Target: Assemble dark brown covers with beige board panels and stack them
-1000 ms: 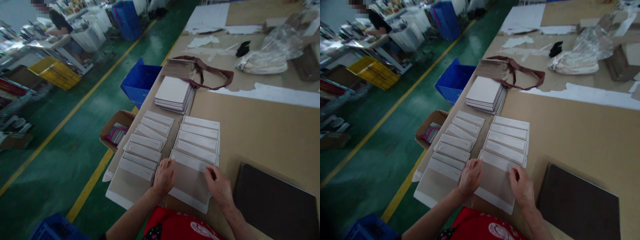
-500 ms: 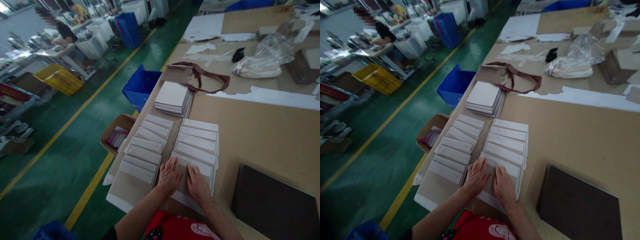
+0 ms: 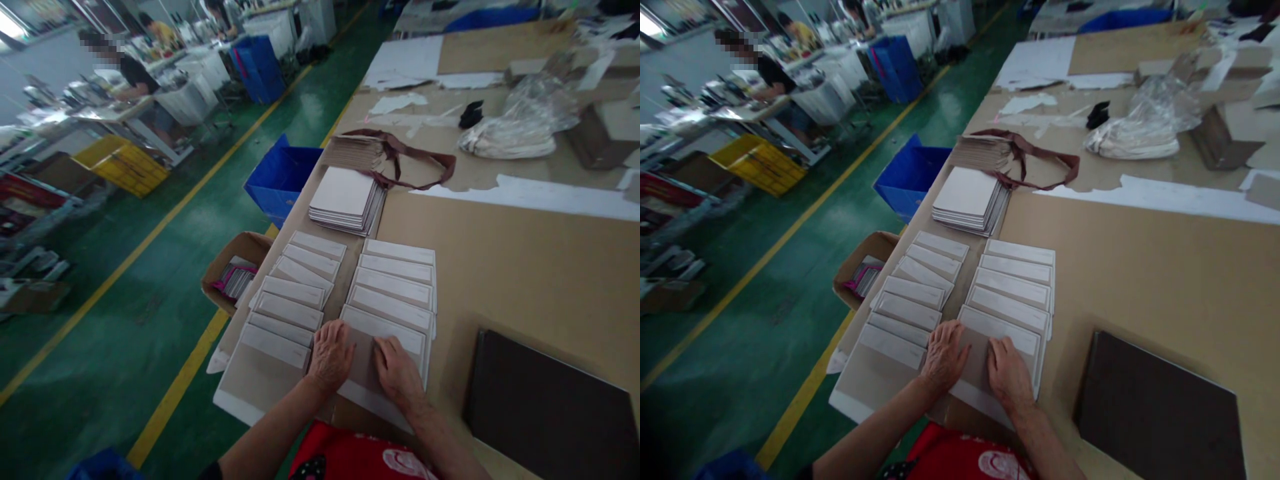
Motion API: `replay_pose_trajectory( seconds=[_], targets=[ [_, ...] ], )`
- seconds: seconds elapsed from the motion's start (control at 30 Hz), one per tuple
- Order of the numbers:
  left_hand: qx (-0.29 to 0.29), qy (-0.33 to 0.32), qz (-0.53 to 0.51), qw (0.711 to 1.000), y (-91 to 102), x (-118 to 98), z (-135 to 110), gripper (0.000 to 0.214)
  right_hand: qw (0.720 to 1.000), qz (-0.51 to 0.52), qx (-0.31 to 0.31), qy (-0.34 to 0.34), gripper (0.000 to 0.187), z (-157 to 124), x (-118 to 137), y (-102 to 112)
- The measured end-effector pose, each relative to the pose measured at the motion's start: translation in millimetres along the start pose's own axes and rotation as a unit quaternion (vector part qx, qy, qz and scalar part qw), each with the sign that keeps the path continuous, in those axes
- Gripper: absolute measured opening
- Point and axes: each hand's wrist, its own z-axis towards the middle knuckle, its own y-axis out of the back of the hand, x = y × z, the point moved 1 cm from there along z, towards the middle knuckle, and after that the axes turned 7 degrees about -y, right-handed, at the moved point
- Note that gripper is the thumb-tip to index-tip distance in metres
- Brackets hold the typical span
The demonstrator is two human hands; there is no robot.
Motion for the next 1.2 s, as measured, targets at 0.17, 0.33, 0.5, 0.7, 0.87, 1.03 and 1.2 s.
replay_pose_trajectory(
  seconds=[0.17,0.33,0.5,0.7,0.87,1.03,1.2],
  targets=[
    [-0.022,-0.001,-0.011,1.0,-24.0,-2,-7,0.048,0.998,-0.009,0.028,0.049,0.035,34,26,-1],
    [-0.05,-0.001,-0.018,0.999,-47.5,2,-15,0.059,0.996,-0.061,0.058,0.044,0.031,55,42,-17],
    [-0.067,0.002,-0.03,0.997,-51.2,3,-17,0.061,0.993,-0.107,0.057,-0.001,0.035,55,47,-24],
    [-0.083,0.005,-0.039,0.996,-50.3,3,-18,0.055,0.99,-0.129,0.055,-0.023,0.048,53,52,-22],
    [-0.093,0.003,-0.044,0.995,-52.3,5,-19,0.055,0.988,-0.135,0.073,-0.01,0.04,52,54,-20],
    [-0.11,-0.001,-0.044,0.993,-53.7,5,-21,0.054,0.989,-0.131,0.071,-0.015,0.045,53,55,-21],
    [-0.125,-0.011,-0.048,0.991,-54.0,5,-21,0.055,0.989,-0.123,0.088,-0.001,0.041,47,52,-18]
  ],
)
